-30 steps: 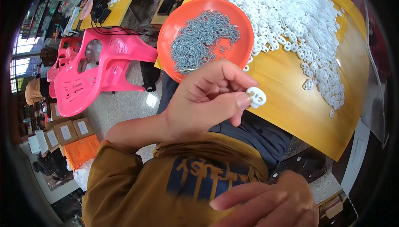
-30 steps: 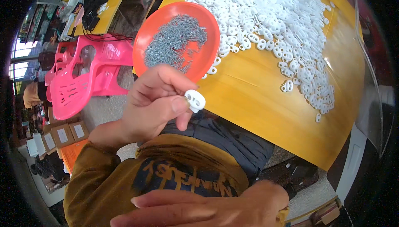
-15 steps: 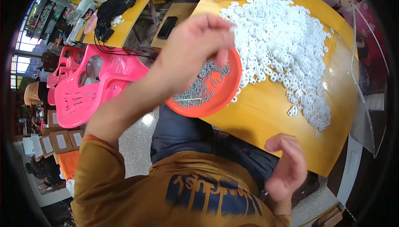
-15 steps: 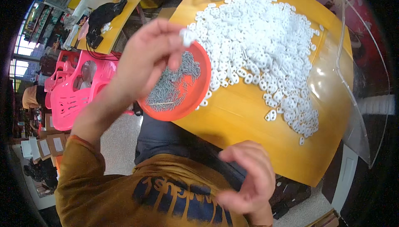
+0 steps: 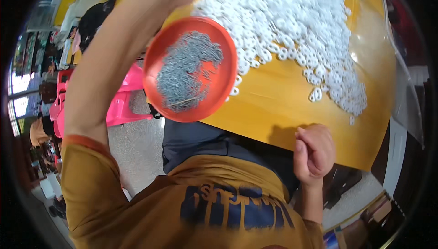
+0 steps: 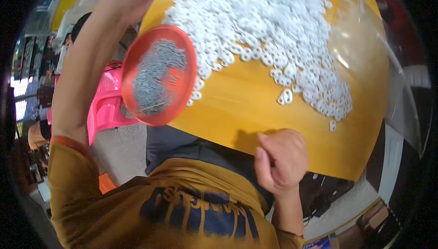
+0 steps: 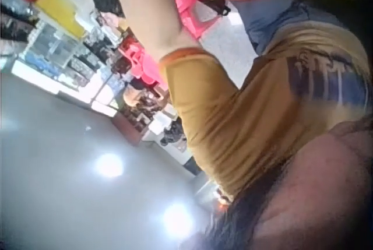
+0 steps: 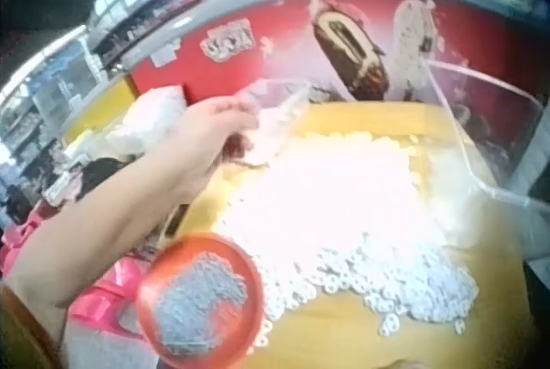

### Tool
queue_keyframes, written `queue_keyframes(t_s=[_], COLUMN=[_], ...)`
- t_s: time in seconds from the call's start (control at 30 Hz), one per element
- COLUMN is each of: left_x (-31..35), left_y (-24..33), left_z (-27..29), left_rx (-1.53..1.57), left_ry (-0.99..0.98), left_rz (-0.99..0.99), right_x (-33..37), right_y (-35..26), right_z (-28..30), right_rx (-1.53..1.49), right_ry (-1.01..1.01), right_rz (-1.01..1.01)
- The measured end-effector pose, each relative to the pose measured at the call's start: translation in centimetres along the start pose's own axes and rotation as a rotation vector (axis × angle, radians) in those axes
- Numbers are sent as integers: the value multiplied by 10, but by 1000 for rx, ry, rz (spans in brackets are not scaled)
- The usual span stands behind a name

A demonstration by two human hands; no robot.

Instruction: Assembling small white plastic components by manually inserting metal screws into them.

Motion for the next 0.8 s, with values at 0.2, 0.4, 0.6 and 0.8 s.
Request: queue_keyframes(t_s=[0.2, 0.4, 0.6, 0.8], left_x=[133, 137, 134, 139], left_y=[-48, -78, -95, -100], left_z=[-114, -132, -133, -120], left_rx=[-778, -947, -1031, -1160], left_ry=[-502, -280, -284, -256], left_rz=[-366, -354, -322, -229], right_x=[4, 8, 11, 14], right_y=[-10, -12, -11, -8], right_z=[-9, -9, -4, -4], right_rx=[76, 96, 89, 76], right_ry=[-27, -26, 20, 7], right_rz=[145, 169, 163, 157])
Point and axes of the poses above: each hand's wrist, its own x-axis away from the middle knuckle, its own z-axis out of the back of the hand, y = z × x, the point moved 10 cm from there along -x, towards the middle knuckle, and after that the axes turned 7 degrees about x, right-handed, at the moved point
